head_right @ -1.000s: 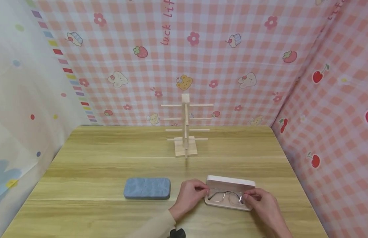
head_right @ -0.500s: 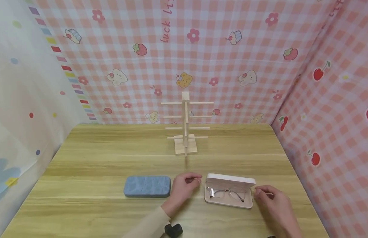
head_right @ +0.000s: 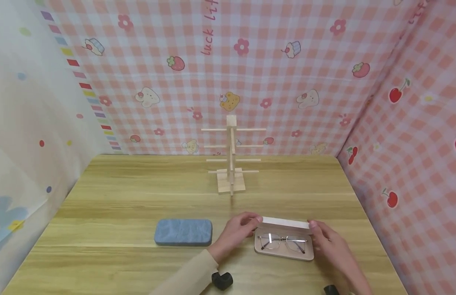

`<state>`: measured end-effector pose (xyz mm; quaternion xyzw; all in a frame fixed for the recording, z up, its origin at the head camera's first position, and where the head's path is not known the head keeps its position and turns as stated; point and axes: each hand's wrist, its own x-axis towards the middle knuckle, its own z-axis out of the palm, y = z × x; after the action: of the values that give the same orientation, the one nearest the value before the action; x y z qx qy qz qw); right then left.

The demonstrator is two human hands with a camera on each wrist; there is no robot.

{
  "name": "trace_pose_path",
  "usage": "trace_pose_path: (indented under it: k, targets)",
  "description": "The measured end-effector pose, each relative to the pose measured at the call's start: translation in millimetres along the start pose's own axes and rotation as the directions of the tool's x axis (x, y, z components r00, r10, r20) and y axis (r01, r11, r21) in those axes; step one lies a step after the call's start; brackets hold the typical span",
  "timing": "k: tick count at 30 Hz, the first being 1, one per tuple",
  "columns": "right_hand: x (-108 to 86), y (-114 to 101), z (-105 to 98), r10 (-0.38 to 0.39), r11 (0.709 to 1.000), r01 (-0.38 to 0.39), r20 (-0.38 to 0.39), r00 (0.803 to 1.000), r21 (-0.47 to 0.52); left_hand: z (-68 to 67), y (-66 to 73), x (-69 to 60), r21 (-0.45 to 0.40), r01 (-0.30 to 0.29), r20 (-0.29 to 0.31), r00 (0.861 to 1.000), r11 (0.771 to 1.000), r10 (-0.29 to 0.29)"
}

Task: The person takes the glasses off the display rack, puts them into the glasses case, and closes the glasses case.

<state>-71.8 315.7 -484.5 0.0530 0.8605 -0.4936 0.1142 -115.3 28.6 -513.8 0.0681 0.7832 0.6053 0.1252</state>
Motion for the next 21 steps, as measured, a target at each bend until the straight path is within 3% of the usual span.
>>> trace_pose_path:
  k: [4, 12, 21]
  targets:
    - [2.1, 0, 0, 0.044, 0.999, -0.045, 0.029, 0.999, 0.019, 3.6, 0.7, 1.0, 0.009, -0.019, 0.027, 0.999, 1.0, 0.019]
    - [5.4, 8, -8, 0.006, 0.984, -0.032, 0.146, 0.989, 0.173, 3.3, -2.1, 1.1, -0.06, -0.007, 0.069, 0.998, 0.998, 0.011]
    - [17.4, 12, -28, -0.118, 0.972, 0.032, 0.364, 0.924, 0.232, 4.1, -4.2, 2.9, -0.224, 0.049, 0.074, 0.997, 0.973, -0.033]
